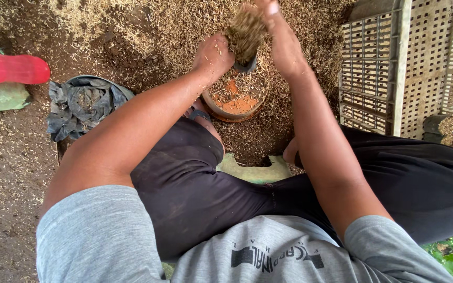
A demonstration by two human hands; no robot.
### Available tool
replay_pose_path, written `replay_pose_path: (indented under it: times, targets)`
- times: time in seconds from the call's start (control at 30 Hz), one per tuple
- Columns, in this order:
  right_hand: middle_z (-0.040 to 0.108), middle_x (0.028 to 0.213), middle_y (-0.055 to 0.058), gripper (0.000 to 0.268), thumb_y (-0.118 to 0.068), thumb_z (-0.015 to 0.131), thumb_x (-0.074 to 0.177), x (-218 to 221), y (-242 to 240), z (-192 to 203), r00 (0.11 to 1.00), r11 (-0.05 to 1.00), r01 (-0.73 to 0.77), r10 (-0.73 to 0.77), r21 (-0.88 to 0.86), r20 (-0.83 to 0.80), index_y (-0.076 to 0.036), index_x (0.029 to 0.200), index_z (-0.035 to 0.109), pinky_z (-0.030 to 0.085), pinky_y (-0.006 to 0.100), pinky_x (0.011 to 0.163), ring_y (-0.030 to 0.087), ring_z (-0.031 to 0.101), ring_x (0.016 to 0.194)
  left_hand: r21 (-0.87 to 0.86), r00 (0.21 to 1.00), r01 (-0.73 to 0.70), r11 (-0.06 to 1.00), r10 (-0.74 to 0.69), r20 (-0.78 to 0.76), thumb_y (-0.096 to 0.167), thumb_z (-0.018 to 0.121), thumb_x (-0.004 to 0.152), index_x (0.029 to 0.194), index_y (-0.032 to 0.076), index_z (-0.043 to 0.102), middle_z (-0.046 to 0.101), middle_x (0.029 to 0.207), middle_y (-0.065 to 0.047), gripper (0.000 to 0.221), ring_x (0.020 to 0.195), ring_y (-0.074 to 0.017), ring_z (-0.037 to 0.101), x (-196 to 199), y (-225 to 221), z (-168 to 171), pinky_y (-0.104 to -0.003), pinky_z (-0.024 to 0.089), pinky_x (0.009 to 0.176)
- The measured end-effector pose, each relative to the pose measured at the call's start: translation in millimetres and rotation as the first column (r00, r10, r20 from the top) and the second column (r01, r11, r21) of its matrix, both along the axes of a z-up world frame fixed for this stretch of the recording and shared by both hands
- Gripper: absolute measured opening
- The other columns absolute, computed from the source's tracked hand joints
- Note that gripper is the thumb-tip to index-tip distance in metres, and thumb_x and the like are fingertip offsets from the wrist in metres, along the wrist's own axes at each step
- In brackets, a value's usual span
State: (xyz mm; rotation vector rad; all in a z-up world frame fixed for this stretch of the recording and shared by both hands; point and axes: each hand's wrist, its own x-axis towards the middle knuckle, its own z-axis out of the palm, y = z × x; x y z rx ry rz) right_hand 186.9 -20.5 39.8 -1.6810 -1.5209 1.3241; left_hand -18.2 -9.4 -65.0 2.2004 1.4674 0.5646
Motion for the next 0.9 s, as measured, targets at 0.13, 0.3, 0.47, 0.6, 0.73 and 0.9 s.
replay_pose_path:
  times: [0.13,0.3,0.47,0.6,0.73,0.9]
  targets:
    - [0.061,0.143,0.011,0.056,-0.025,0.060,0.096,-15.2,1.5,26.2,0.953,0.993,-0.118,0.119,-0.021,0.278,-0.019,0.150,0.045,0.056,0.046,0.102,0.026,0.063,0.127,-0.619,0.971,-0.098,0.779,0.210,0.112,0.010,0.058,0.089,0.086,0.001,0.060,0.063,0.078,-0.010,0.009,0.071,-0.0233,0.066,-3.4,1.1,22.4,-0.041,0.057,0.067]
    - [0.071,0.132,0.015,0.042,-0.014,0.066,0.101,-32.4,1.4,20.3,0.794,0.954,-0.143,0.270,-0.264,0.545,-0.012,0.142,0.056,0.064,0.038,0.098,0.023,0.073,0.119,-0.258,0.994,-0.028,0.966,0.054,0.094,0.006,0.067,0.083,0.084,0.000,0.060,0.060,0.077,-0.012,0.009,0.072,-0.0236,0.060,-1.6,-1.8,26.0,-0.043,0.052,0.065]
    - [0.048,0.147,0.016,0.076,0.010,0.074,0.073,-16.2,-0.5,14.8,0.872,0.921,-0.355,0.265,0.160,0.412,-0.018,0.142,0.060,0.053,0.040,0.106,0.032,0.055,0.128,-0.320,0.992,-0.037,0.947,0.073,0.101,0.007,0.066,0.082,0.088,0.002,0.061,0.059,0.082,-0.011,0.009,0.076,-0.0239,0.061,-1.9,0.6,12.8,-0.042,0.054,0.067]
    - [0.048,0.152,0.005,0.046,0.005,0.080,0.087,-2.5,-1.6,22.3,0.874,0.823,-0.468,0.377,0.322,0.306,-0.023,0.121,0.069,0.050,0.038,0.115,0.025,0.052,0.143,-0.296,0.992,-0.033,0.955,0.067,0.105,0.008,0.068,0.082,0.084,0.000,0.061,0.060,0.086,-0.013,0.011,0.083,-0.0256,0.060,-4.4,3.2,6.3,-0.044,0.053,0.071]
    - [0.046,0.151,0.006,0.049,0.006,0.080,0.074,8.0,-2.7,27.3,0.746,0.741,-0.631,0.498,0.230,0.442,-0.029,0.108,0.079,0.042,0.046,0.121,0.030,0.039,0.144,-0.329,0.997,-0.041,0.944,0.061,0.051,0.012,0.068,0.085,0.087,-0.001,0.061,0.060,0.091,-0.015,0.015,0.087,-0.0274,0.061,-5.8,6.0,2.7,-0.046,0.052,0.074]
    - [0.040,0.154,0.009,0.041,-0.018,0.092,0.068,2.3,-7.3,21.0,0.754,0.745,-0.623,0.490,0.239,0.437,-0.032,0.105,0.081,0.037,0.053,0.115,0.036,0.030,0.141,-0.310,0.996,-0.034,0.950,0.057,0.065,0.017,0.070,0.083,0.095,0.001,0.064,0.061,0.096,-0.018,0.021,0.094,-0.0334,0.061,-8.5,8.0,8.1,-0.049,0.052,0.080]
